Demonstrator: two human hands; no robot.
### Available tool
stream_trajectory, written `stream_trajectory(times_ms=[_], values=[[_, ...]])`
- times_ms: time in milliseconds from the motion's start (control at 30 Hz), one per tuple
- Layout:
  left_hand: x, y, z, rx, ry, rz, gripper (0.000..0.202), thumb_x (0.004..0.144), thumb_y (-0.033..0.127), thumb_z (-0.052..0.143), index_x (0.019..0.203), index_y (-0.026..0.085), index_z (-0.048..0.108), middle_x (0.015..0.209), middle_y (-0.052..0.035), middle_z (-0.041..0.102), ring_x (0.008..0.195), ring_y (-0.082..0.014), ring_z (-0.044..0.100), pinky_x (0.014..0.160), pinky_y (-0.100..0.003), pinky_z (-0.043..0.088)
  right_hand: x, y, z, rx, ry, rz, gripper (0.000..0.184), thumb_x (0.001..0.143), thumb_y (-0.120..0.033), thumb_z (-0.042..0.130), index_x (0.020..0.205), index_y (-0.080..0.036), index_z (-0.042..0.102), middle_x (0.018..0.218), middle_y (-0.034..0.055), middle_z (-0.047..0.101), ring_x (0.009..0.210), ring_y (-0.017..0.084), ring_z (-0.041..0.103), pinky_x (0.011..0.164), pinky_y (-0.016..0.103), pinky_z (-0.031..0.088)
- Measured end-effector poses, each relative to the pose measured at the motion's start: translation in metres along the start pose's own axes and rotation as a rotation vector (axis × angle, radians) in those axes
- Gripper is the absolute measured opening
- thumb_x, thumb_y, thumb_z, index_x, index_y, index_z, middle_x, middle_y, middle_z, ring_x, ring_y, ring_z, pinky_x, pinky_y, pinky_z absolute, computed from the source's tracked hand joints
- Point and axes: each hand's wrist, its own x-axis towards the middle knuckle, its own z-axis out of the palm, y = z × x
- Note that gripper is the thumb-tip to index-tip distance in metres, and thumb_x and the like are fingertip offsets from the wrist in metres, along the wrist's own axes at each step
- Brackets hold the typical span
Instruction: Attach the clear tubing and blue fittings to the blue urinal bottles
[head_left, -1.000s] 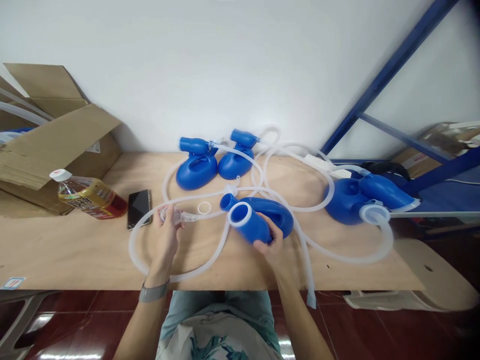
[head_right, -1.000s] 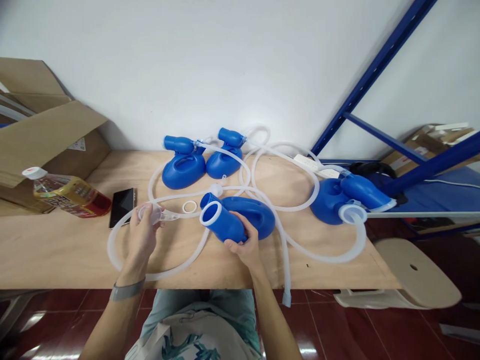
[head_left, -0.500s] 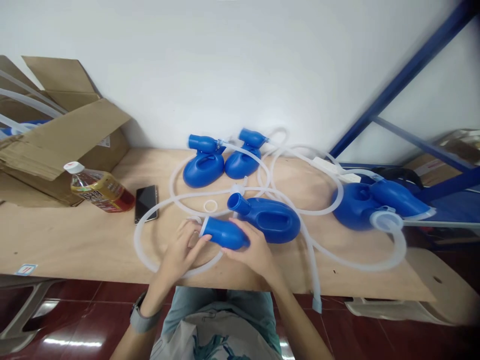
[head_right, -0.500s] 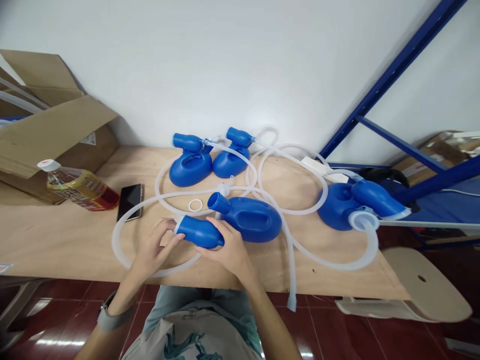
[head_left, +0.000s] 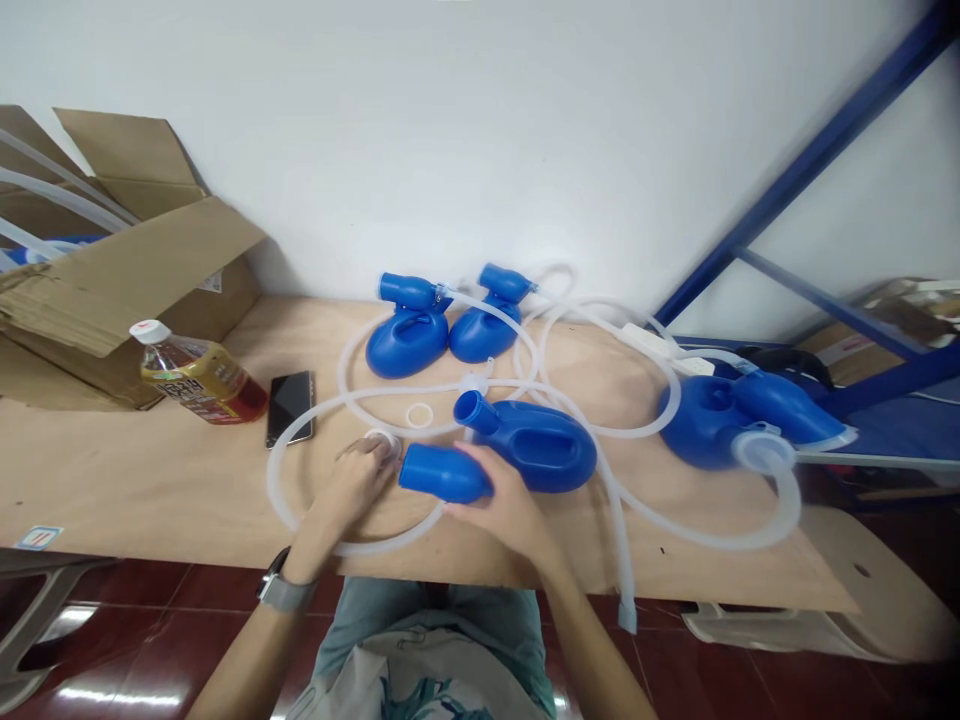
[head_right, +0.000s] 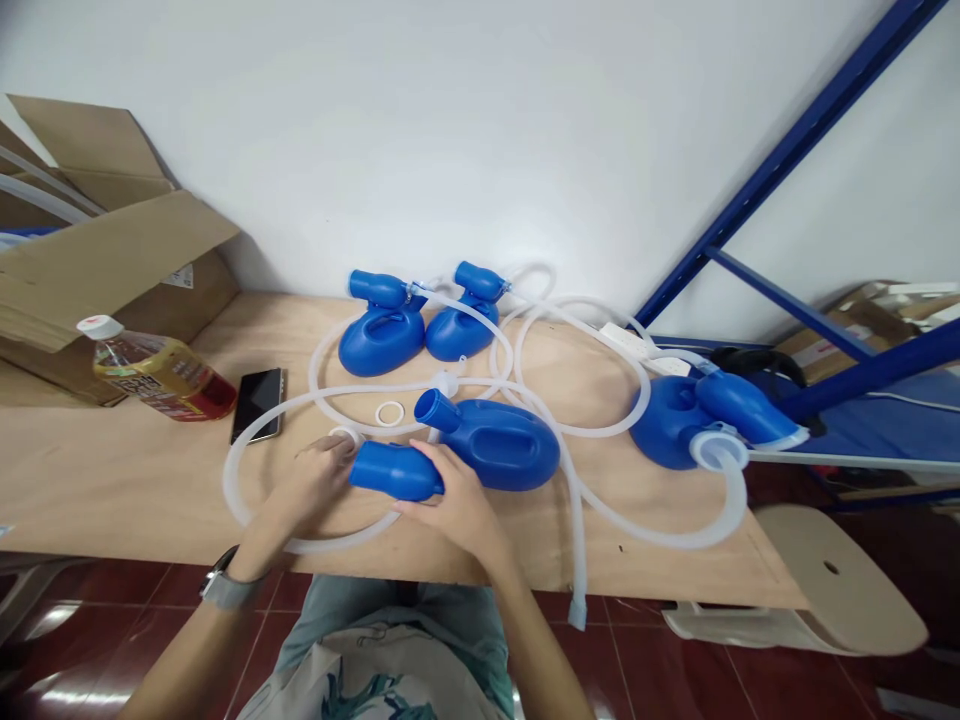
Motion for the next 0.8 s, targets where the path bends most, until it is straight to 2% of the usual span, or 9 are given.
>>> stream_trajectory(times_ms=[67,133,267,367,500,567,633,700,800], values=[[0.003,-0.007,0.004,0.05,-0.002,-0.028,0.018,0.095,0.022,0.049,0.083,0.021,0.062,0.093,-0.0146,0.073,0.089,-0.0299,0.07,0.081,-0.037,0.051,0.005,0.001,0.02,-0.128,-0.015,-0.038,0.073,0.084,-0.033,0.088,0.151,-0.031,0.058,0.147,0.0103,0.065,0.132,0.033,0.066,0.11,0.048,0.058],[0.002,-0.019,0.001,0.078,0.008,-0.067,0.02,0.095,0.022,0.048,0.081,0.021,0.062,0.089,-0.0145,0.073,0.083,-0.0292,0.07,0.075,-0.036,0.05,0.012,0.002,0.034,-0.294,-0.066,-0.083,0.071,0.089,-0.029,0.082,0.154,-0.031,0.055,0.151,0.0117,0.062,0.133,0.034,0.066,0.107,0.049,0.059],[-0.002,-0.045,-0.012,0.147,0.044,-0.14,0.023,0.095,0.024,0.047,0.078,0.021,0.062,0.084,-0.0154,0.072,0.078,-0.0292,0.069,0.07,-0.035,0.048,0.031,0.005,0.051,-0.553,-0.162,-0.178,0.067,0.093,-0.022,0.077,0.156,-0.024,0.053,0.151,0.017,0.062,0.128,0.037,0.067,0.104,0.051,0.059],[-0.003,-0.057,-0.018,0.172,0.059,-0.135,0.026,0.095,0.024,0.044,0.077,0.02,0.063,0.091,-0.0181,0.074,0.087,-0.0314,0.071,0.072,-0.036,0.047,0.042,0.008,0.059,-0.609,-0.159,-0.237,0.07,0.095,-0.03,0.077,0.158,-0.02,0.05,0.152,0.0193,0.061,0.132,0.04,0.062,0.11,0.058,0.053],[-0.002,-0.062,-0.016,0.166,0.049,-0.135,0.03,0.095,0.033,0.047,0.073,0.021,0.064,0.076,-0.0141,0.073,0.07,-0.0288,0.069,0.064,-0.035,0.043,0.04,0.006,0.058,-0.531,-0.13,-0.257,0.067,0.099,-0.036,0.073,0.159,-0.023,0.048,0.152,0.0172,0.06,0.135,0.038,0.06,0.11,0.057,0.054],[-0.001,-0.065,-0.012,0.154,0.059,-0.144,0.029,0.094,0.036,0.05,0.075,0.023,0.066,0.077,-0.0131,0.075,0.071,-0.029,0.069,0.065,-0.034,0.044,0.033,-0.001,0.047,-0.453,-0.045,-0.282,0.055,0.102,-0.033,0.067,0.155,-0.028,0.054,0.149,0.014,0.063,0.134,0.034,0.063,0.108,0.052,0.057],[-0.001,-0.068,-0.007,0.135,0.093,-0.152,0.027,0.094,0.037,0.052,0.077,0.024,0.069,0.083,-0.013,0.078,0.077,-0.0306,0.072,0.07,-0.036,0.048,0.026,-0.012,0.027,-0.369,0.075,-0.338,0.044,0.104,-0.03,0.063,0.147,-0.031,0.062,0.142,0.0116,0.067,0.128,0.031,0.067,0.106,0.048,0.059],[0.0,-0.069,-0.005,0.084,0.153,-0.143,0.025,0.093,0.039,0.054,0.08,0.026,0.071,0.083,-0.0112,0.078,0.081,-0.0315,0.072,0.08,-0.038,0.052,0.023,-0.021,-0.003,-0.327,0.192,-0.373,0.038,0.103,-0.03,0.063,0.141,-0.031,0.068,0.133,0.0105,0.071,0.122,0.03,0.07,0.104,0.046,0.059],[0.004,-0.062,-0.01,0.002,0.277,-0.128,0.024,0.092,0.042,0.056,0.082,0.028,0.073,0.08,-0.009,0.078,0.083,-0.0323,0.072,0.09,-0.041,0.053,0.023,-0.015,-0.058,-0.453,0.327,-0.257,0.035,0.102,-0.038,0.065,0.136,-0.032,0.071,0.125,0.0104,0.075,0.116,0.033,0.07,0.106,0.054,0.056]])
